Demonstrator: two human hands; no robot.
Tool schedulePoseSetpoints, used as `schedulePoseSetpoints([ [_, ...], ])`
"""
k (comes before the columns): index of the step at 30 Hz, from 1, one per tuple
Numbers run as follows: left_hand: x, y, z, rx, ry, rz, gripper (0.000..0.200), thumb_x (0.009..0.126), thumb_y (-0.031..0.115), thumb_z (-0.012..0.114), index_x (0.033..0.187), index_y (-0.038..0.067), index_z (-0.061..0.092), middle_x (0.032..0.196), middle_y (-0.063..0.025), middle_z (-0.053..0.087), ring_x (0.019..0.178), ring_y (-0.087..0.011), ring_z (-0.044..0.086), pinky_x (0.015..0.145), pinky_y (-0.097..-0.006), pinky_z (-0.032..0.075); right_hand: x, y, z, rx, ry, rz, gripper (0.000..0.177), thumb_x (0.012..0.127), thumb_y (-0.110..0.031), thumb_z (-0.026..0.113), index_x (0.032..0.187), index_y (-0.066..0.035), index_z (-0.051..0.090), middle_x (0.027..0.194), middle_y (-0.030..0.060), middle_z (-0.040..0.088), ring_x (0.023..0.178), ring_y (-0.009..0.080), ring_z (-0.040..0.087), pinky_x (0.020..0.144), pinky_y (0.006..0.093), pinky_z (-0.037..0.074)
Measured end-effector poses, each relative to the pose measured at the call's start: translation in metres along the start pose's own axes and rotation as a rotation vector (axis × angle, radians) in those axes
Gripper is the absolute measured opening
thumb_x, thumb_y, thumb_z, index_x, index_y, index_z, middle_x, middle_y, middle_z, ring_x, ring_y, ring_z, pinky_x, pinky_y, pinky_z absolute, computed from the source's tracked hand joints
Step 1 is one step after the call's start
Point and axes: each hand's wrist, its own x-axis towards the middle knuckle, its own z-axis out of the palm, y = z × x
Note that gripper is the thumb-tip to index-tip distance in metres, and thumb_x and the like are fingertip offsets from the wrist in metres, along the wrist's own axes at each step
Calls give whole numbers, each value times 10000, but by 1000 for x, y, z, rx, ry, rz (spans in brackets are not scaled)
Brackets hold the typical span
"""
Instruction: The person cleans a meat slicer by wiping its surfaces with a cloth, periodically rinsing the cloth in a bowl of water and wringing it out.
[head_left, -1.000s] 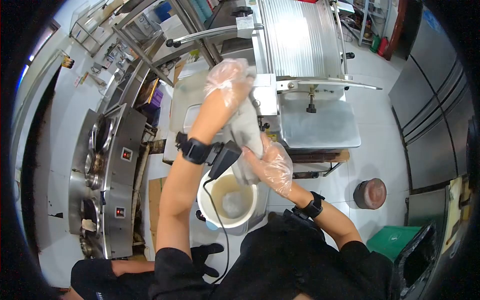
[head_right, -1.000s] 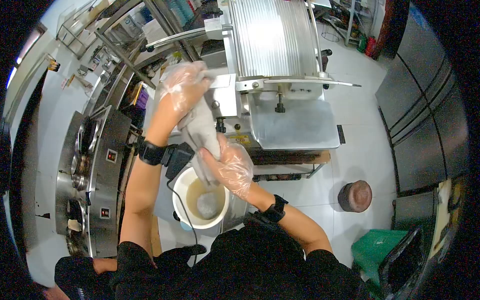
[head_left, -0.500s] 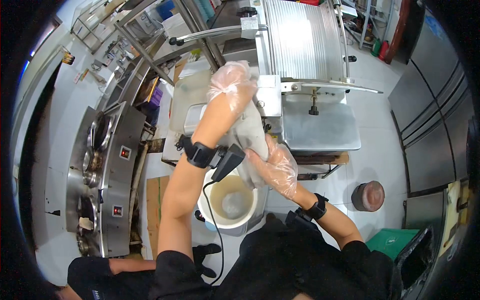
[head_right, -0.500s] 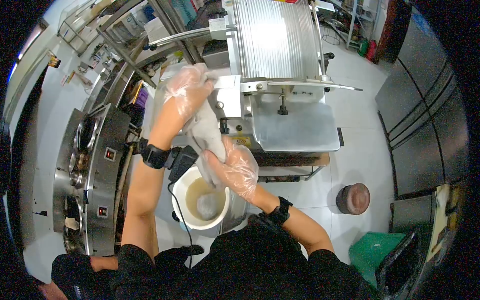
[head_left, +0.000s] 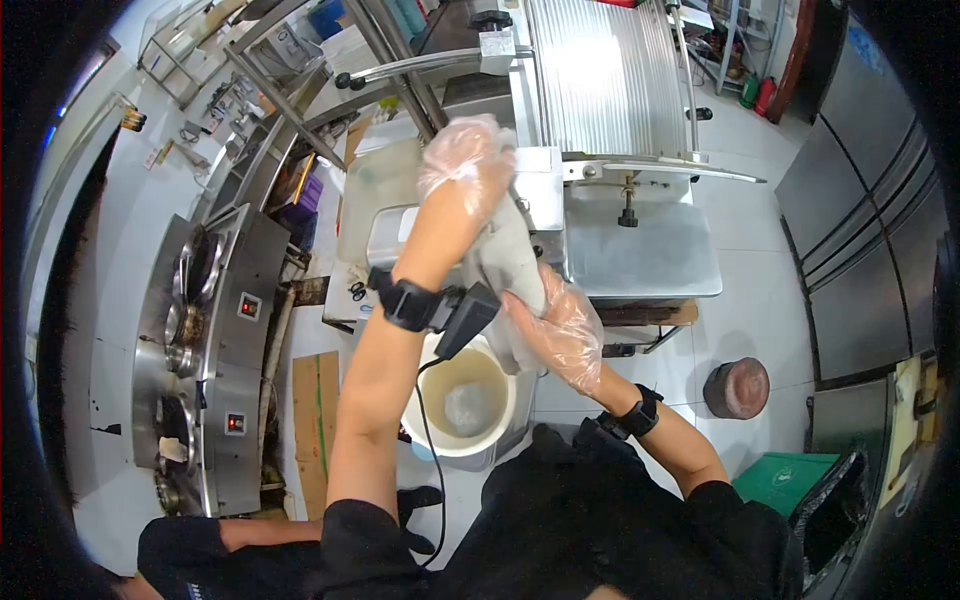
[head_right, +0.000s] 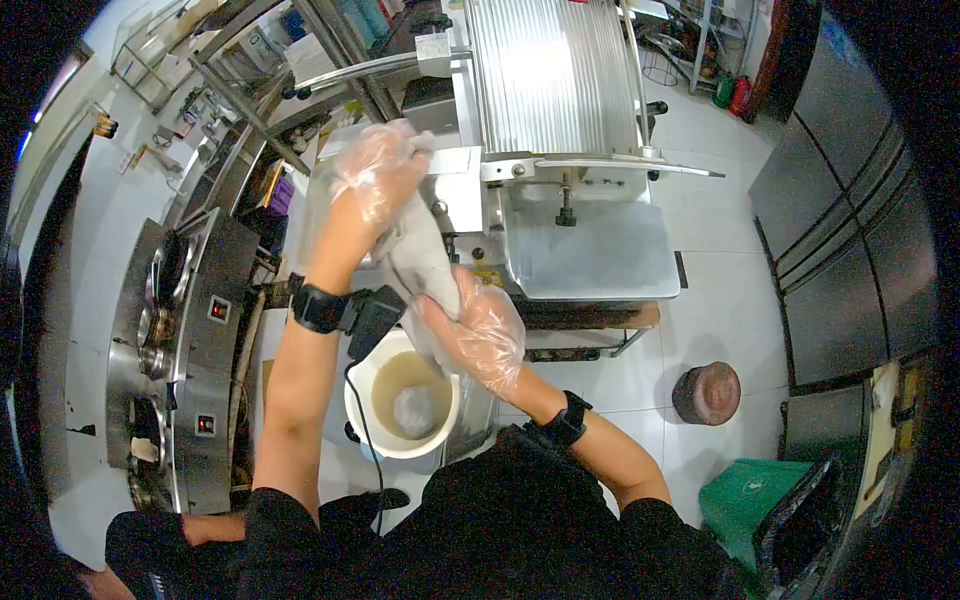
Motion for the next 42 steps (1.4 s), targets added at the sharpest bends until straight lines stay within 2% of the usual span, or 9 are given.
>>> schedulePoseSetpoints([
  [2, 7, 23, -1, 33, -61, -20, 280, 869, 287, 575, 1002, 56, 660, 978, -198, 662, 979, -371, 619, 846, -457, 488, 1, 5, 3, -19, 51, -47, 382, 880, -344, 653, 1068, -25, 559, 809, 220, 669, 740, 406, 648, 666, 459, 498],
  [3, 13, 24, 0, 37, -38, 161, 288, 862, 301, 576, 987, 53, 653, 953, -193, 656, 948, -376, 615, 839, -459, 482, 0, 5, 2, 41, 83, -66, 383, 881, -341, 651, 1070, -22, 556, 808, 220, 669, 740, 406, 649, 664, 459, 499],
  [6, 19, 31, -2, -164, -285, -37, 315, 855, 313, 585, 1004, 39, 632, 978, -206, 643, 976, -375, 605, 866, -453, 472, -3, 11, 1, 123, 126, -109, 383, 879, -338, 654, 1071, -23, 550, 807, 218, 675, 740, 407, 650, 662, 462, 499],
  [8, 2, 21, 3, -184, -149, 38, 329, 851, 305, 596, 1030, 29, 612, 1007, -193, 634, 995, -369, 597, 875, -441, 467, -8, 11, -1, 83, 57, 30, 385, 872, -346, 665, 1067, -34, 551, 830, 212, 670, 750, 407, 647, 666, 464, 499],
  [16, -85, 35, 11, -245, 195, -216, 224, 841, 136, 636, 1048, 67, 586, 958, -158, 601, 890, -382, 597, 778, -442, 477, -32, 34, -4, -128, -113, -21, 362, 855, -374, 669, 1037, -73, 583, 890, 208, 657, 776, 404, 640, 659, 477, 488],
  [27, -85, 56, 25, -355, 297, -414, 188, 846, 125, 643, 1007, 59, 572, 964, -157, 603, 884, -350, 602, 772, -421, 470, -34, 43, -14, -157, -64, 28, 355, 841, -372, 660, 1041, -89, 583, 878, 205, 654, 765, 408, 642, 677, 479, 497],
  [35, -115, 91, 40, -482, 131, -410, 228, 849, 120, 634, 1056, 55, 563, 999, -160, 589, 902, -354, 596, 797, -430, 475, -60, 61, -43, -249, -97, 100, 369, 831, -399, 679, 1071, -125, 618, 923, 155, 685, 805, 373, 658, 690, 453, 511],
  [40, -194, 87, 113, -816, 334, -717, 289, 922, 206, 618, 1071, -33, 553, 1035, -186, 580, 991, -288, 560, 940, -374, 428, -69, 100, -50, -389, -169, 71, 363, 811, -317, 685, 1119, -131, 637, 974, 151, 689, 874, 365, 658, 747, 441, 518],
  [42, -195, 68, 143, -609, 258, -816, 348, 923, 249, 607, 1115, -37, 554, 1069, -206, 586, 1010, -319, 559, 951, -390, 421, -68, 112, -46, -378, -207, 108, 343, 813, -275, 668, 1116, -117, 629, 971, 175, 669, 932, 372, 637, 800, 448, 508],
])
